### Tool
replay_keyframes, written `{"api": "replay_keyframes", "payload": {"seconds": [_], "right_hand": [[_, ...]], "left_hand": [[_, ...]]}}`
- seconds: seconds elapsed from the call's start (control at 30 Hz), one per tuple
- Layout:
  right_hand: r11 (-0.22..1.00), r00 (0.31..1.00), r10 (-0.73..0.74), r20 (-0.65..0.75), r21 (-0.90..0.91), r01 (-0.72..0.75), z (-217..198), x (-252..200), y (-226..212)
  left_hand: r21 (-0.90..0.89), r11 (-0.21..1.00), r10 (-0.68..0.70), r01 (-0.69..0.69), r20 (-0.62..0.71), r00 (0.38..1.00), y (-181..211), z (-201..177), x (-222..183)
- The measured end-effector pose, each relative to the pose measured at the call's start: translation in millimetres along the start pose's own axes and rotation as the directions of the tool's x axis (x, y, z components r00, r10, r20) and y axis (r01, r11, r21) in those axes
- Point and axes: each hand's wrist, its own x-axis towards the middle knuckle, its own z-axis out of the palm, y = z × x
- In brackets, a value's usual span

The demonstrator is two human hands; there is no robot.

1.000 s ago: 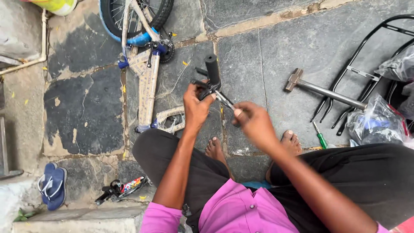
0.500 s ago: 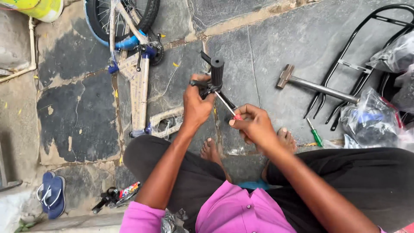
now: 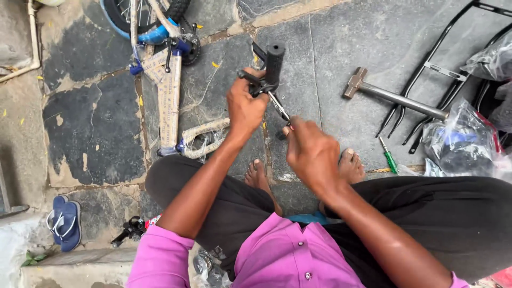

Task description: Assembling bicycle handlebars by installing brake levers, grips, and decorative wrap.

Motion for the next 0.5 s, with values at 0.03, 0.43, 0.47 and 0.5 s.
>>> {"api": "replay_keyframes", "payload": {"seconds": [0.03,0.43,0.47,0.5], "right_hand": [[0.924,0.966,-0.253,-0.047,-0.307,0.227,2,0,-2],[0.825,0.943,0.262,0.205,0.46,-0.329,-20,12,24],[0.965,0.996,0.082,0.042,0.247,-0.09,-14,3,12],[0.965,0.996,0.077,0.053,0.248,-0.088,-10,0,12]], "left_hand": [[0.017,0.995,0.096,-0.096,-0.063,0.993,-5,5,2],[0.008,0.994,0.112,-0.111,-0.087,0.99,-4,12,-1],[0.053,0.99,0.135,-0.131,-0.065,0.989,-5,8,-1],[0.059,0.99,0.134,-0.129,-0.076,0.988,-7,9,-1]]}}
